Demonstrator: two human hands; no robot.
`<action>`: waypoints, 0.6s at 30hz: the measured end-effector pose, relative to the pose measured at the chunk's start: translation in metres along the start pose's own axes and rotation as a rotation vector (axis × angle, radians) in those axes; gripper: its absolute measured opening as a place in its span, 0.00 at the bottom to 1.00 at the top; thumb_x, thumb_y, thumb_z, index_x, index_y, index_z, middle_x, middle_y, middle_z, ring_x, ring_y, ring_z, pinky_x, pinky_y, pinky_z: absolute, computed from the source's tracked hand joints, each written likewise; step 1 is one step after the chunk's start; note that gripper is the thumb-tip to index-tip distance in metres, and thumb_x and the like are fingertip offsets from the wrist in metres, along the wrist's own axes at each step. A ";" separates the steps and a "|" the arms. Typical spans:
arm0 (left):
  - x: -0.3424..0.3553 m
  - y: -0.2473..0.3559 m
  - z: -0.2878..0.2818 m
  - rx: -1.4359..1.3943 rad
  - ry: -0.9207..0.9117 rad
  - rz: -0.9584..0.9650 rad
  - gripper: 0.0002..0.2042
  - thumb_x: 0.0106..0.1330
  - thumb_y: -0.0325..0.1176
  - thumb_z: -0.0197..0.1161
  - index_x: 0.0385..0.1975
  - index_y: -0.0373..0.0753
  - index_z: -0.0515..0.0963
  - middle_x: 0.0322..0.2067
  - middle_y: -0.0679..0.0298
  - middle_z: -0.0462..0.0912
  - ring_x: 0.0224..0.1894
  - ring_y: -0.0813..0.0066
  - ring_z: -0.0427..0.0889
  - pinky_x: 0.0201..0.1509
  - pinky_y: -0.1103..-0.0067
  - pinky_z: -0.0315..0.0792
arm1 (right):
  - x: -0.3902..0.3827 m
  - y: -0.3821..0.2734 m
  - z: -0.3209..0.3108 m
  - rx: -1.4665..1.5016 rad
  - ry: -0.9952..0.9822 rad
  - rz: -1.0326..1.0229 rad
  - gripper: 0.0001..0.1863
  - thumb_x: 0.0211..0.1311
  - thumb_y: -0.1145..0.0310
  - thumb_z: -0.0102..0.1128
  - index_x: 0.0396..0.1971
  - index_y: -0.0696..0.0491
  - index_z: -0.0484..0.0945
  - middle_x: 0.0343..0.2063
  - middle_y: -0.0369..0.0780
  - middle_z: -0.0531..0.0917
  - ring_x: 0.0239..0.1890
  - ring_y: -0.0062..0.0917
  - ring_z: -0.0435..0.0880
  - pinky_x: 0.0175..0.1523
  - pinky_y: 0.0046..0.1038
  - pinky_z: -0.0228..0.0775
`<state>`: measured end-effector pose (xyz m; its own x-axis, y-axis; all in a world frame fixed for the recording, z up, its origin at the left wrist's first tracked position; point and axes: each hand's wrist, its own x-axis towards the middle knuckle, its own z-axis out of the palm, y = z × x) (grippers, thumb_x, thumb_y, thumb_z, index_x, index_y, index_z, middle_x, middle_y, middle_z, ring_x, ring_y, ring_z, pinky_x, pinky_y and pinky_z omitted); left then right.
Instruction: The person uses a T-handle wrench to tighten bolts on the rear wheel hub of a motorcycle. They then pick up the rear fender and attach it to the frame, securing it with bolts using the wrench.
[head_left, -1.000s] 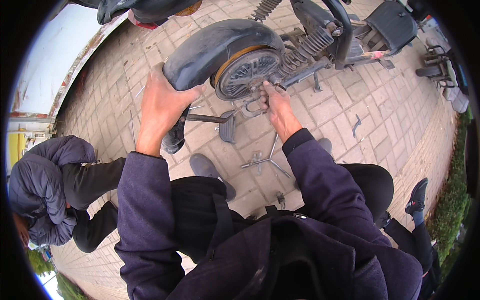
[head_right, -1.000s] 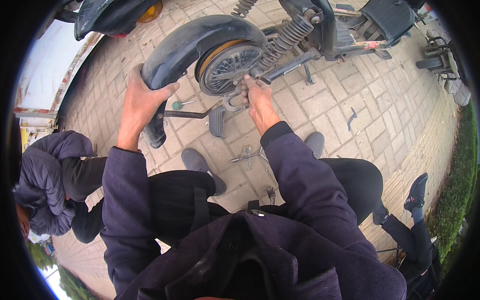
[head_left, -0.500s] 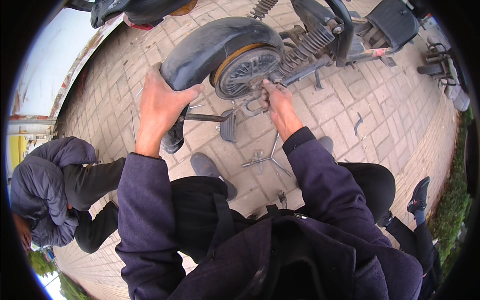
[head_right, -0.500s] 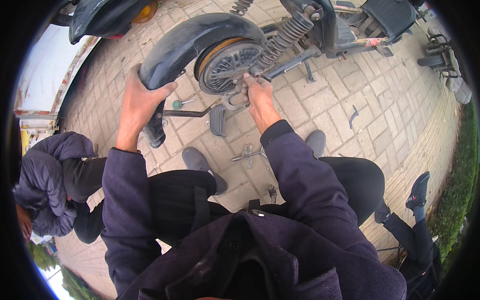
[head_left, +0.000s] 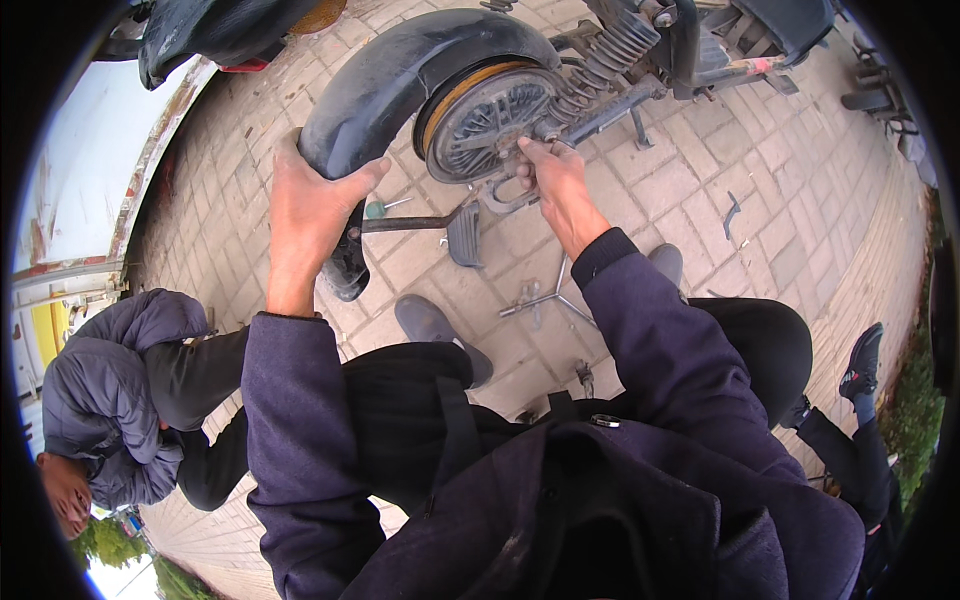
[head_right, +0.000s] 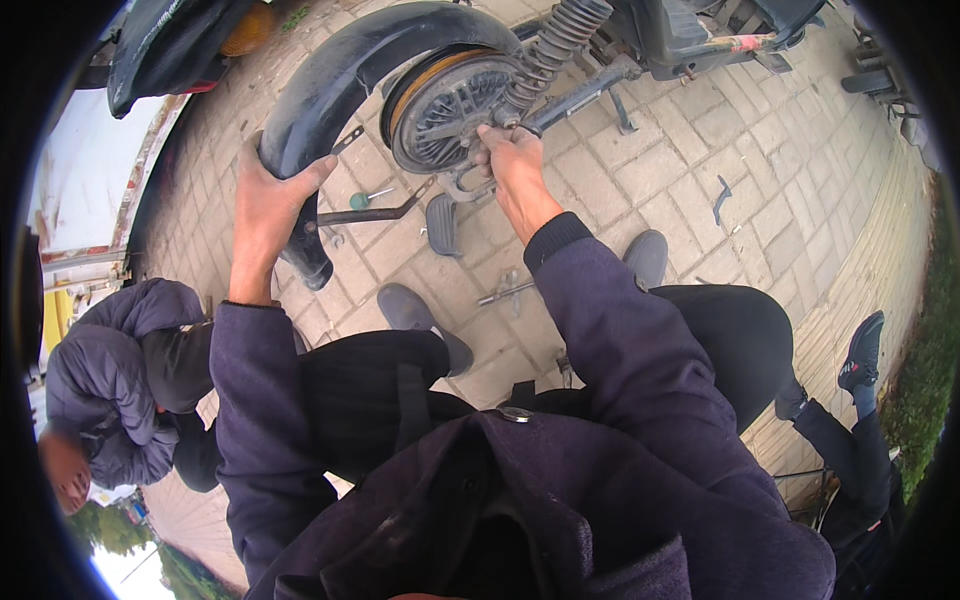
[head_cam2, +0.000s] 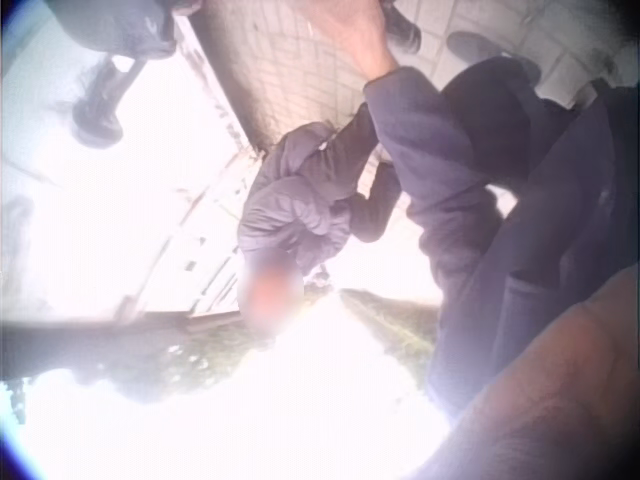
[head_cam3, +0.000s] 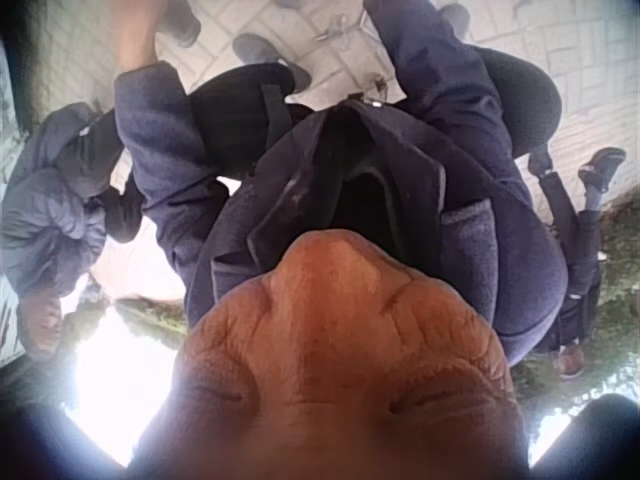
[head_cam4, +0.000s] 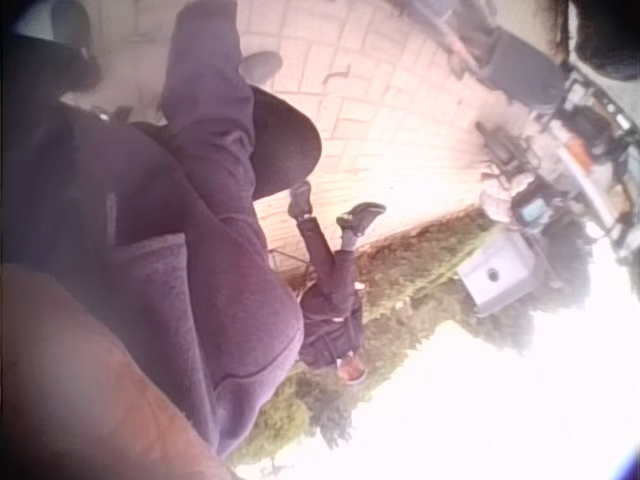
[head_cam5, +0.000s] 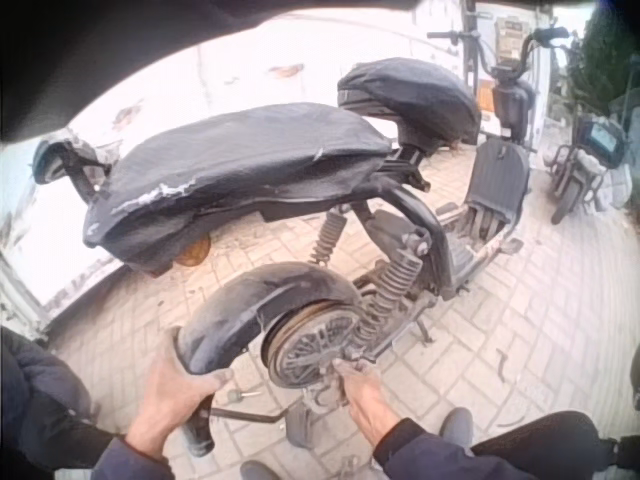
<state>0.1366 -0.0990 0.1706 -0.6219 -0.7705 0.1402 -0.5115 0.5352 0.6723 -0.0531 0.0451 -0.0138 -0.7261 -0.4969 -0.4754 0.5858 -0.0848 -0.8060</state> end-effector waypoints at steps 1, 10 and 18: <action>0.000 0.000 0.000 0.010 0.007 0.003 0.42 0.46 0.43 0.80 0.54 0.17 0.68 0.46 0.41 0.81 0.48 0.57 0.83 0.54 0.69 0.75 | 0.000 0.001 0.001 -0.043 0.040 -0.023 0.11 0.69 0.64 0.65 0.37 0.57 0.77 0.27 0.35 0.81 0.22 0.19 0.78 0.24 0.22 0.67; 0.000 0.001 0.001 0.042 0.039 0.048 0.42 0.45 0.44 0.79 0.54 0.17 0.69 0.44 0.41 0.82 0.46 0.56 0.84 0.54 0.69 0.75 | -0.006 -0.006 -0.002 0.047 -0.025 0.171 0.14 0.70 0.59 0.63 0.38 0.56 0.79 0.25 0.35 0.82 0.20 0.17 0.76 0.24 0.20 0.65; 0.001 -0.002 0.002 0.077 0.033 0.037 0.43 0.45 0.45 0.79 0.55 0.17 0.68 0.45 0.39 0.81 0.48 0.55 0.83 0.55 0.68 0.75 | 0.000 0.007 0.001 -0.046 0.038 -0.022 0.11 0.68 0.64 0.67 0.34 0.55 0.77 0.26 0.35 0.82 0.22 0.17 0.75 0.25 0.20 0.66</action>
<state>0.1361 -0.1008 0.1681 -0.6221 -0.7599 0.1887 -0.5331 0.5876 0.6087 -0.0493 0.0438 -0.0190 -0.7524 -0.4618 -0.4697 0.5528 -0.0550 -0.8315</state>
